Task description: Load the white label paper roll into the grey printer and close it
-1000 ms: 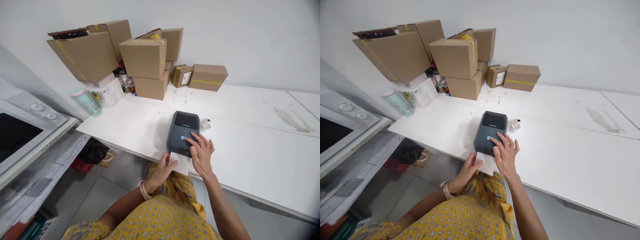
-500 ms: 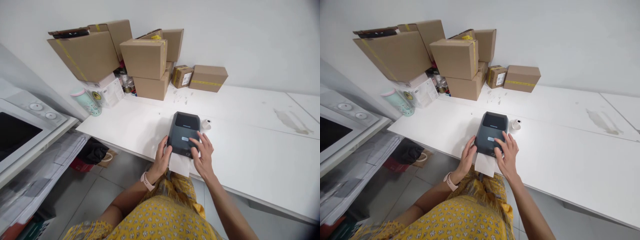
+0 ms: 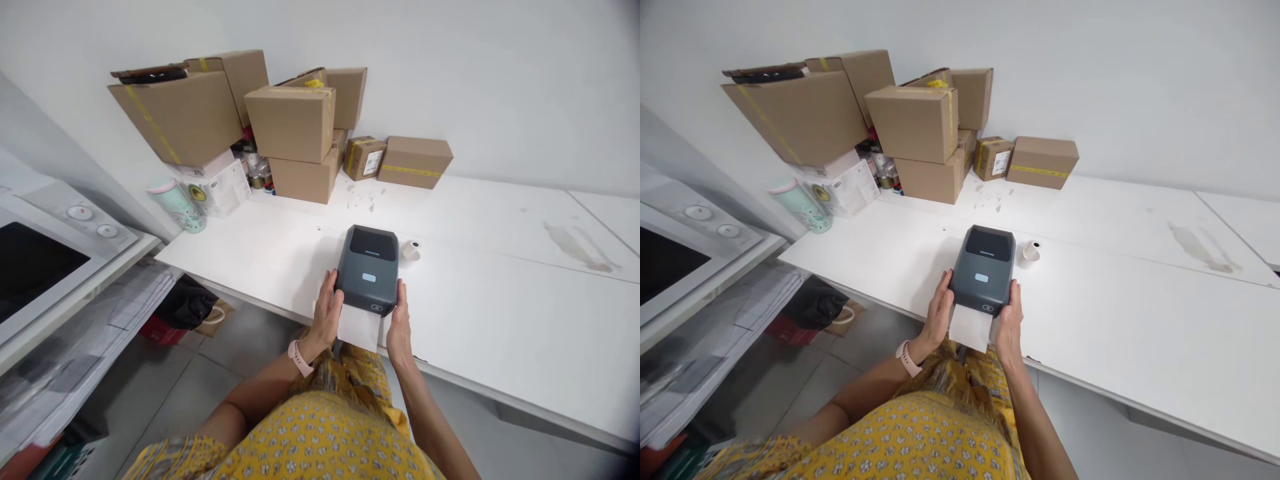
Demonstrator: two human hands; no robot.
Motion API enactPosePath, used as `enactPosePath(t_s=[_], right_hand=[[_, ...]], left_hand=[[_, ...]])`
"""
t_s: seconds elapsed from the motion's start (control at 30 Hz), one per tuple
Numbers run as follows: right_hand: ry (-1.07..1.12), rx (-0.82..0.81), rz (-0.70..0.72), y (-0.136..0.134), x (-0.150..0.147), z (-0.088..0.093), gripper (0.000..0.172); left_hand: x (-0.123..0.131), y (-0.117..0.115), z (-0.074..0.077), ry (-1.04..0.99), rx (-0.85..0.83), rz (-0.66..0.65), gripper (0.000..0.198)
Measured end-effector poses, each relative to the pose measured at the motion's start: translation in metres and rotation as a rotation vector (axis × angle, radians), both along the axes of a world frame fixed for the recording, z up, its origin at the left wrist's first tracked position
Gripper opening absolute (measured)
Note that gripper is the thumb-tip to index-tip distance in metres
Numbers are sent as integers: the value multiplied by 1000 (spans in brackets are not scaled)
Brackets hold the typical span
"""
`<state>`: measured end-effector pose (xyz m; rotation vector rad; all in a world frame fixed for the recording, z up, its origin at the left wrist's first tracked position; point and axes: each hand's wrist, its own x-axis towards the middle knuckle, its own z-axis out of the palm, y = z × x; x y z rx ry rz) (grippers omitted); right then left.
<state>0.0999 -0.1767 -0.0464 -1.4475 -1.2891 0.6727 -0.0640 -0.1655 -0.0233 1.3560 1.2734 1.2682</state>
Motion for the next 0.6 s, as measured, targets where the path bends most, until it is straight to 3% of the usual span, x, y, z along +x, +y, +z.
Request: enactPosePath(t_s=[0.1,0.2,0.3,0.43,0.5,0.6], right_hand=[[22,-11,-1,-1,-1,4,76],[9,15,-7,1,1,16,70],[-97,113,13,15,7,39,67],[-268,346,6,58,16,79,67],[-302,425,-24,84,18,97,65],[-286,468,-39,121,22,121,62]], left_hand=[[-3,1,1,4,16,-3,58],[-8,8,12,16,64,-18,55],[-12,23,32,-2,152,-55,53],[-14,52,50,-152,220,-93,55],[-12,62,45,-179,189,-47,53],[-10,66,23,-134,69,-9,49]])
